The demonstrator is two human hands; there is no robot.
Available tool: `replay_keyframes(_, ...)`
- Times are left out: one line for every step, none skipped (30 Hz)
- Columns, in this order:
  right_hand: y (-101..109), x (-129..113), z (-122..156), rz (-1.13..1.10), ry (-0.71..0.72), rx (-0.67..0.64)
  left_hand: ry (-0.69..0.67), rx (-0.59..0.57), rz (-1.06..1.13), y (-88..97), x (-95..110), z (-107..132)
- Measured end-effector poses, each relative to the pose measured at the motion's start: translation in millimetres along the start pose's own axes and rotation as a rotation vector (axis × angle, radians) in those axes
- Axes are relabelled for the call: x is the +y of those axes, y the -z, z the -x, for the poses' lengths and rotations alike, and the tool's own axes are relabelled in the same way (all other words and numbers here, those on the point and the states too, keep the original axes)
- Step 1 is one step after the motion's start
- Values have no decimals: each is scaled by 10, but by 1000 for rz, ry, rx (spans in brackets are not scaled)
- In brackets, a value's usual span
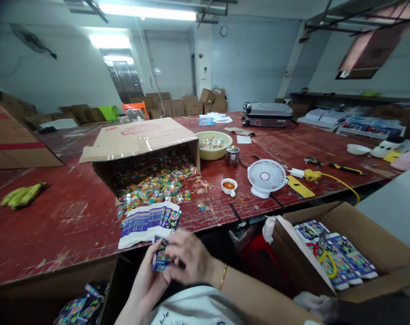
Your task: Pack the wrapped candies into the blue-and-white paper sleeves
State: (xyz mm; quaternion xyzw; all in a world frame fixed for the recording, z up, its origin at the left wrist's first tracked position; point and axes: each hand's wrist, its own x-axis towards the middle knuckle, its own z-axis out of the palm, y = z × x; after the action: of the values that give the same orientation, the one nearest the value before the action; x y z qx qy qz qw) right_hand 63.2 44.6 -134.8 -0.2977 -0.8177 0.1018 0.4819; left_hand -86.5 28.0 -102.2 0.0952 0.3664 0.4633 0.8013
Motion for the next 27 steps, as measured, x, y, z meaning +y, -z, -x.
replay_keyframes(16,191,-16,59,-86,-18,-19,9,62,8,14,10)
replay_keyframes(41,400,-31,138,-208,-42,-36,9,99,19,27,20)
replay_keyframes(72,606,-37,213,-328,-104,-49,8,106,32,35,29)
replay_keyframes(103,790,-26,266,-424,-182,-76,19,90,46,38,35)
replay_keyframes(131,935,7,273,-451,-217,-102,36,63,60,35,39)
replay_keyframes(150,1032,66,280,-468,-251,-121,57,36,73,29,39)
replay_keyframes(162,1079,148,268,-467,-278,-133,76,12,85,19,35)
replay_keyframes(167,1083,247,229,-460,-285,-143,93,-7,96,7,28)
replay_keyframes(168,1053,354,156,-471,-268,-153,107,-20,106,-5,17)
replay_keyframes(167,1002,456,61,-499,-225,-163,117,-32,113,-19,2)
replay_keyframes(166,940,542,-40,-541,-165,-176,125,-48,119,-35,-14)
replay_keyframes(166,875,604,-130,-590,-95,-191,133,-72,122,-53,-32)
replay_keyframes(167,811,636,-193,-642,-29,-211,137,-105,123,-73,-49)
replay_keyframes(168,748,638,-230,-691,21,-238,137,-155,121,-94,-64)
replay_keyframes(172,683,610,-246,-730,51,-278,132,-227,116,-116,-75)
replay_keyframes(180,610,556,-252,-756,63,-331,124,-317,107,-135,-82)
replay_keyframes(195,525,481,-292,-788,66,-390,112,-416,95,-151,-82)
replay_keyframes(218,425,392,-369,-827,59,-443,97,-509,80,-162,-76)
replay_keyframes(249,313,295,-475,-866,39,-480,82,-584,63,-167,-64)
replay_keyframes(288,194,198,-642,-923,11,-494,66,-634,43,-167,-47)
replay_keyframes(331,75,107,-805,-973,-12,-491,47,-659,23,-164,-26)
replay_keyframes(374,-35,27,-934,-1008,-30,-481,28,-666,5,-158,-2)
replay_keyframes(412,-130,-39,-1027,-1036,-39,-477,9,-669,-9,-151,22)
replay_keyframes(442,-205,-90,-1067,-1051,-36,-480,-6,-679,-16,-143,44)
replay_keyframes(462,-257,-127,-1072,-1062,-26,-491,-13,-701,-15,-134,62)
replay_keyframes(470,-288,-150,-1051,-1070,-10,-505,-6,-738,-3,-125,75)
replay_keyframes(470,-300,-164,-1013,-1073,10,-526,17,-789,21,-115,80)
